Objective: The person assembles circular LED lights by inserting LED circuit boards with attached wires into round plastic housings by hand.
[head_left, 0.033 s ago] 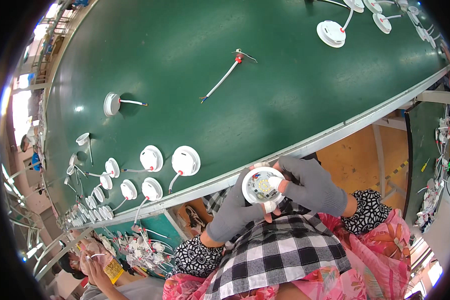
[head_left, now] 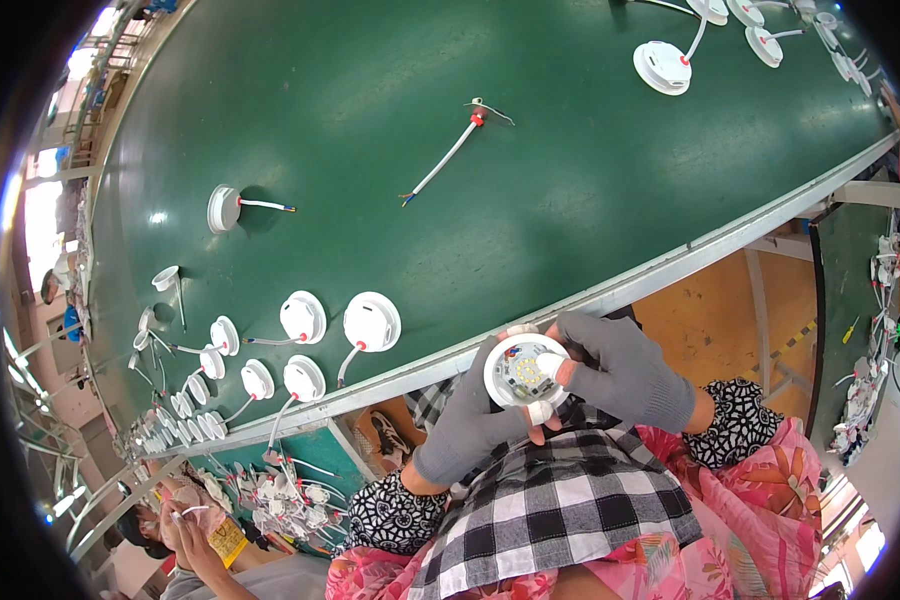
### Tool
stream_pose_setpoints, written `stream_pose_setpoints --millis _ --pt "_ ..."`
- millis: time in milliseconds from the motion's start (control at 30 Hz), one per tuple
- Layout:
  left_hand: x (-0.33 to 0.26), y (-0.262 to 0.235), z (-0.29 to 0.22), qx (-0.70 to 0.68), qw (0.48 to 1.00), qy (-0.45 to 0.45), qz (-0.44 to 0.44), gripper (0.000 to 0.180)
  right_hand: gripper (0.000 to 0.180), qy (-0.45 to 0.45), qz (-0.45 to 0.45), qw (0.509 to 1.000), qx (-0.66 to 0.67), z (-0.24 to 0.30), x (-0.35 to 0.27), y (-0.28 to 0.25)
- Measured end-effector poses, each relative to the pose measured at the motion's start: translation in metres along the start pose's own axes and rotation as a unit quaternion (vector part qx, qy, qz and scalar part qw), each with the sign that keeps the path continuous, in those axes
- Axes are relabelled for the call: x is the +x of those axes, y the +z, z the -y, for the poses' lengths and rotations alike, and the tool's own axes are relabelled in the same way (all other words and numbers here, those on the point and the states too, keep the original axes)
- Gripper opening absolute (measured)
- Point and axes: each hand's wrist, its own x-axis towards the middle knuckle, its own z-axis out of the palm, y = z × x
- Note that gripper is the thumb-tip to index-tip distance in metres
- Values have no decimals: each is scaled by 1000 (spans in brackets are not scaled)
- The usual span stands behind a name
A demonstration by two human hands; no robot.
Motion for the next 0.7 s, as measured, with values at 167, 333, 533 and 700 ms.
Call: stream_pose_setpoints --millis 167,333,533,700 --pt "0 3 -2 24 1000 2 -15 77 35 -6 4 1000 -14 2 1 -1" --pt "-2 8 -2 80 995 34 -44 71 32 -16 13 999 -31 2 2 -5" --pt "-3 8 -2 103 992 41 -54 57 30 -41 15 997 -59 -4 2 -7" --pt "-1 11 -4 115 991 30 -58 59 29 -24 16 997 -77 -2 1 -7"
